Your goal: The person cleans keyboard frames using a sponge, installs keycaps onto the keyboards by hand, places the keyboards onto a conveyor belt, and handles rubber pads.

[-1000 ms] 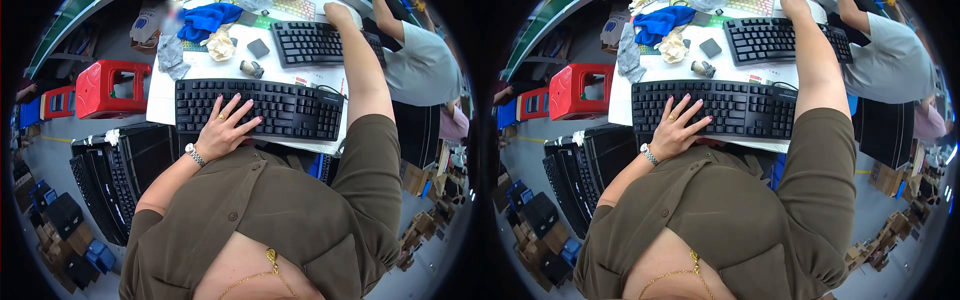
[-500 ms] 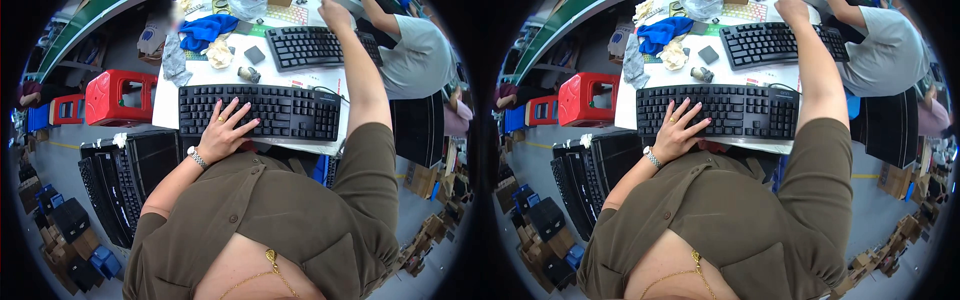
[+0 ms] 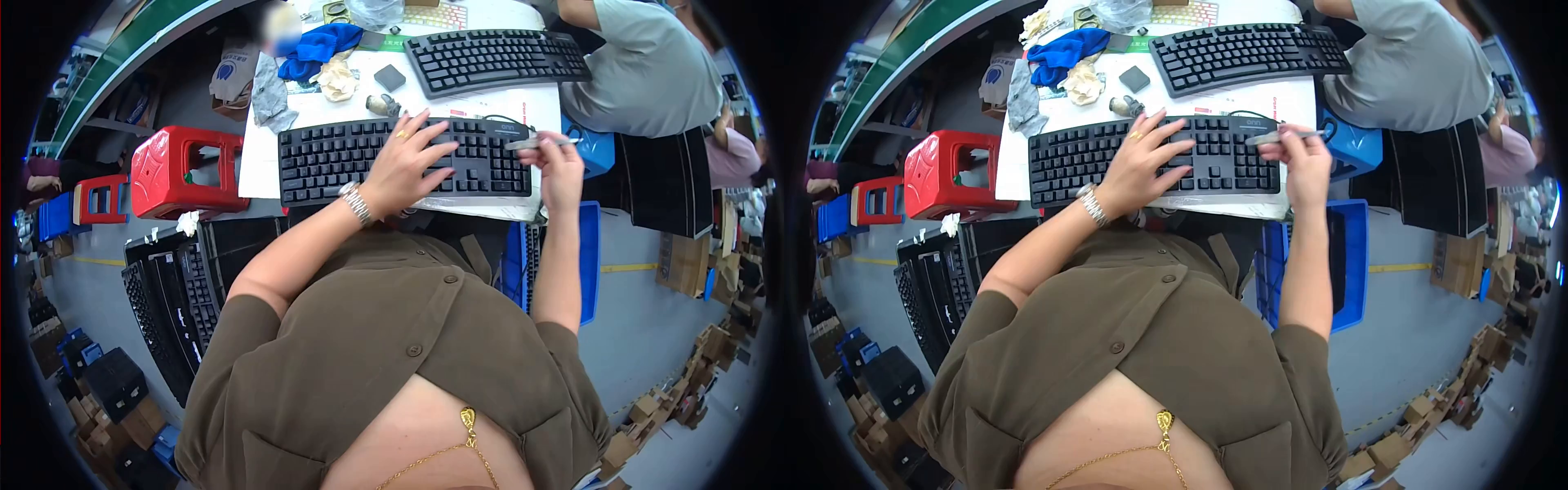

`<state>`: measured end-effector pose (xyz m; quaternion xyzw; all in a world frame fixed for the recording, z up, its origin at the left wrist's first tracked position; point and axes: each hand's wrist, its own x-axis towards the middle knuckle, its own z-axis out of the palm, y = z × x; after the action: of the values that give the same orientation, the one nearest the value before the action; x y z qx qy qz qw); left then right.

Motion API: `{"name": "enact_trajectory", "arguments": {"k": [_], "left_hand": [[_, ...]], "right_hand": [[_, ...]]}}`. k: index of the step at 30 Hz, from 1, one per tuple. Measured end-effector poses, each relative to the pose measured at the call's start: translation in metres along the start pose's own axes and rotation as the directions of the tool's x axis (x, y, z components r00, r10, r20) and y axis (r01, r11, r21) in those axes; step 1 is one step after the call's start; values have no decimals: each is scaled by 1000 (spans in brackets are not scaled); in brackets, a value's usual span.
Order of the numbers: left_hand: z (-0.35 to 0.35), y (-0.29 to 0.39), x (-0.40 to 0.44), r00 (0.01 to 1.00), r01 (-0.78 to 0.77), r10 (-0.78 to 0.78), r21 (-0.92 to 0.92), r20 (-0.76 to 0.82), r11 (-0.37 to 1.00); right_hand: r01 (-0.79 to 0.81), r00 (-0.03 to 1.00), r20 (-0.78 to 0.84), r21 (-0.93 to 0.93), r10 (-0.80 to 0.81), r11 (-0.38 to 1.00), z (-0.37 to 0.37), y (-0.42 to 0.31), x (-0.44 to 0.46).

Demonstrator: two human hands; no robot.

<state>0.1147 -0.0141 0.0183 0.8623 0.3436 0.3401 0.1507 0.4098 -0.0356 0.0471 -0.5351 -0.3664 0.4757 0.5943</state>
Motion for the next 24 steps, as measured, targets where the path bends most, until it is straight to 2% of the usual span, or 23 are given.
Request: {"name": "enact_trajectory", "arguments": {"k": [4, 8, 14, 19, 23, 24], "left_hand": [[36, 2, 33, 1000, -15, 15, -15, -18, 1000], [52, 5, 47, 998, -30, 29, 12, 64, 999], [62, -4, 42, 997, -51, 53, -41, 54, 998], [62, -4, 41, 997, -73, 74, -31, 26, 997], [63, -5, 41, 994, -108, 107, -46, -17, 993], [62, -4, 42, 994, -106, 105, -47, -14, 993]], "right_hand": [[71, 994, -74, -145, -82, 987, 25, 12, -24], [106, 988, -81, -278, -133, 955, 32, 22, -24], [116, 989, -58, -288, -139, 951, 37, 32, -23], [113, 984, -78, -411, -158, 905, 46, 20, -29], [233, 962, 50, -663, -269, 711, 48, 16, -32], [230, 963, 48, -663, -266, 712, 49, 13, -32]]}}
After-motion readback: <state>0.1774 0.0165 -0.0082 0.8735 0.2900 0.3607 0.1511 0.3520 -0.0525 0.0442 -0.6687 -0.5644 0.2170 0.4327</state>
